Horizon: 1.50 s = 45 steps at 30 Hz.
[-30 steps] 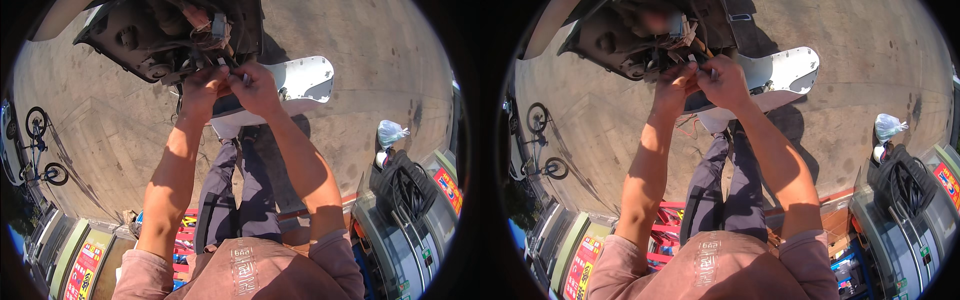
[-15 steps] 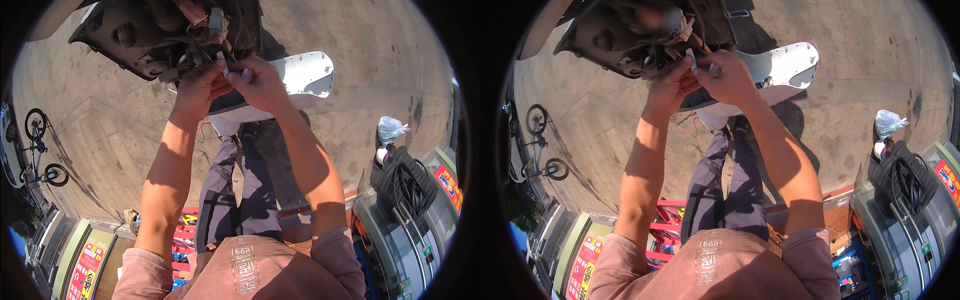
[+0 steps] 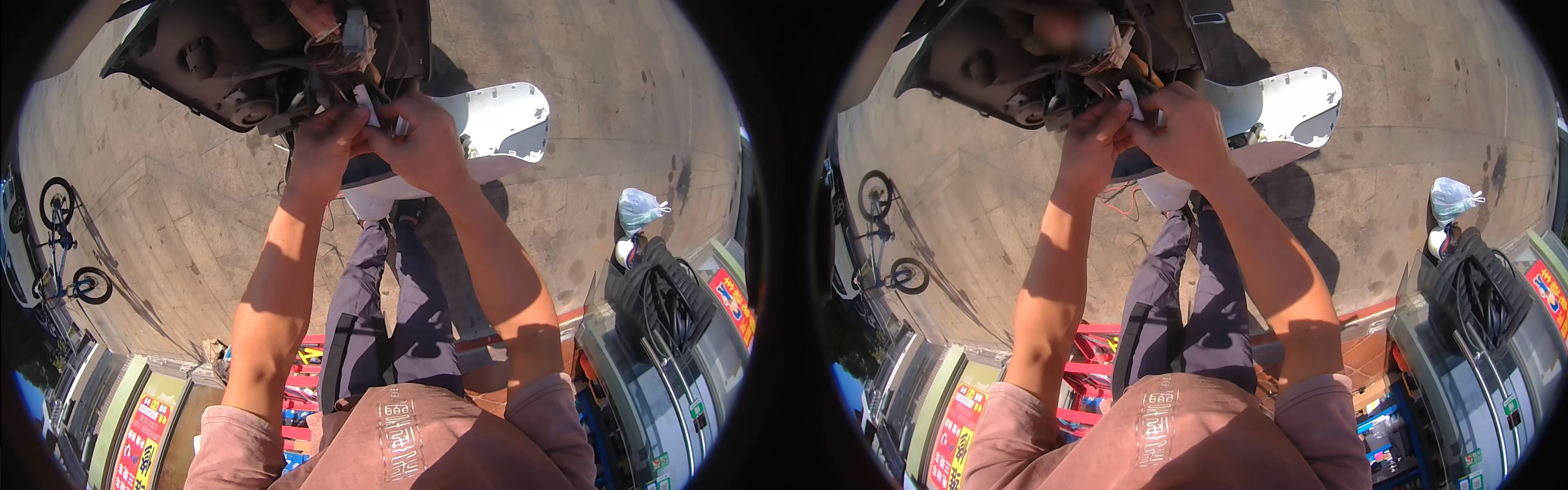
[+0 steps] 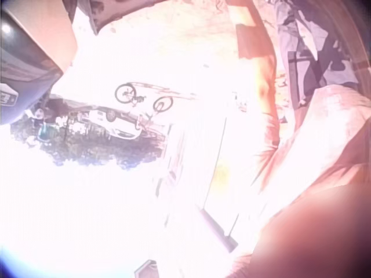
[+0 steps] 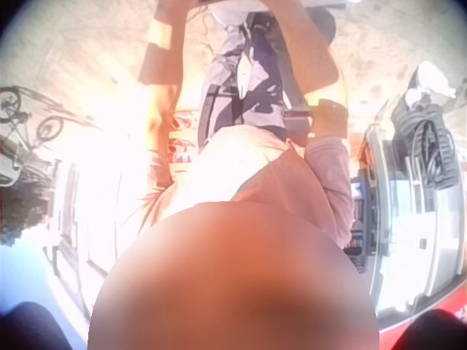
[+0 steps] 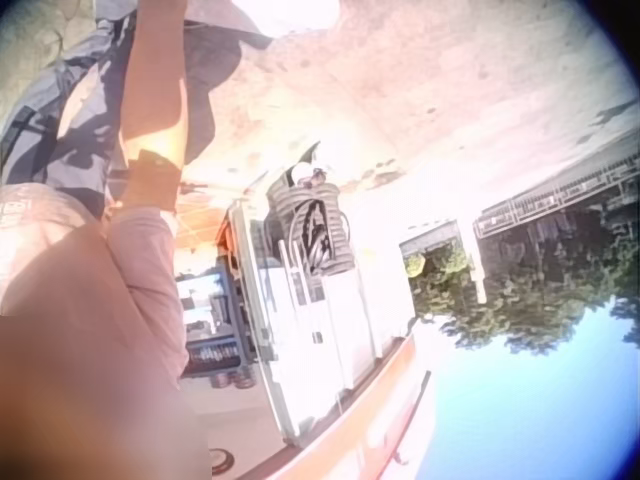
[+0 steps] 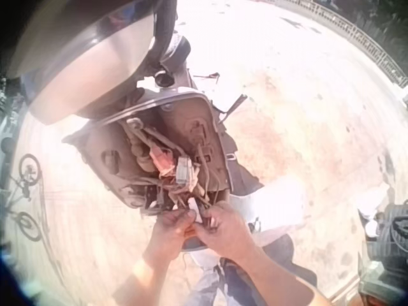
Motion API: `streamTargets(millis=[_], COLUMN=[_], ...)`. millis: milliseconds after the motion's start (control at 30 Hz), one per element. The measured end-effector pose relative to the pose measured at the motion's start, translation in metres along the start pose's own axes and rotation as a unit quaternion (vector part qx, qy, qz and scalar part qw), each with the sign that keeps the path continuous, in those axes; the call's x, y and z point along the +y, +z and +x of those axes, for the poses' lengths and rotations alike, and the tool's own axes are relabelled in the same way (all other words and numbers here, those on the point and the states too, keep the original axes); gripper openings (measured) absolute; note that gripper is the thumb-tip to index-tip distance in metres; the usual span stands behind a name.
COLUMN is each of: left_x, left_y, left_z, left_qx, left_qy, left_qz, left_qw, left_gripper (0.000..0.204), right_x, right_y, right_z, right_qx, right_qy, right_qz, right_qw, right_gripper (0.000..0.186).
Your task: The person works on the scooter's electrical system under the seat, using a multimeter to test continuity and voltage across various connectors and wires. They repeatedly connect and disconnect probes, adjust the multimeter settings, and manipulate wiring harnesses.
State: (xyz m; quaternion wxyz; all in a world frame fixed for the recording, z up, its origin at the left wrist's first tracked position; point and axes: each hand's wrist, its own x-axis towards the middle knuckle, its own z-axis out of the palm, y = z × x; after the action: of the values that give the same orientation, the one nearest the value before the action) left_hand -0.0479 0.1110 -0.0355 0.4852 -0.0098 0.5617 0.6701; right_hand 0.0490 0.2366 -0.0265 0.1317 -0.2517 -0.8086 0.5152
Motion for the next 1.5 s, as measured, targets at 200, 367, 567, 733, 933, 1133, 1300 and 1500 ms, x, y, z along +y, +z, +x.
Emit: streamTargets(millis=[200,367,567,733,933,1133,1300,1500], left_x=[0.004,0.012,0.018,0.015,0.012,0.010,0.007,0.009], left_y=[0.005,0.006,-0.004,-0.012,-0.005,0.007,0.006,0.010], left_z=[-0.002,-0.002,0.001,0.007,0.003,0.003,0.003,0.000], left_qx=[0.022,0.066,-0.001,-0.040,-0.004,0.071,0.062,0.058], left_qy=[0.006,-0.018,-0.029,-0.048,-0.054,-0.047,-0.043,-0.030], left_qz=[0.025,0.067,0.089,0.050,0.023,0.032,0.054,0.046], left_qw=[0.999,0.995,0.996,0.997,0.998,0.996,0.996,0.997], left_gripper=[0.018,0.023,0.027,0.029,0.024,0.018,0.016,0.022], right_x=[0.011,0.028,0.042,0.047,0.030,0.002,0.004,0.019], right_y=[-0.007,-0.003,0.008,0.001,-0.008,-0.026,-0.024,-0.018], right_z=[0.005,0.013,0.012,0.016,0.018,0.020,0.019,0.017], right_qx=[-0.066,-0.156,-0.180,-0.201,-0.205,-0.148,-0.129,-0.109], right_qy=[0.056,0.243,0.245,0.252,0.249,0.097,0.040,0.050], right_qz=[0.078,0.306,0.495,0.506,0.370,0.030,0.013,0.073], right_qw=[0.993,0.907,0.814,0.800,0.871,0.984,0.991,0.990], right_gripper=[0.027,0.033,0.018,0.017,0.022,0.030,0.025,0.021])
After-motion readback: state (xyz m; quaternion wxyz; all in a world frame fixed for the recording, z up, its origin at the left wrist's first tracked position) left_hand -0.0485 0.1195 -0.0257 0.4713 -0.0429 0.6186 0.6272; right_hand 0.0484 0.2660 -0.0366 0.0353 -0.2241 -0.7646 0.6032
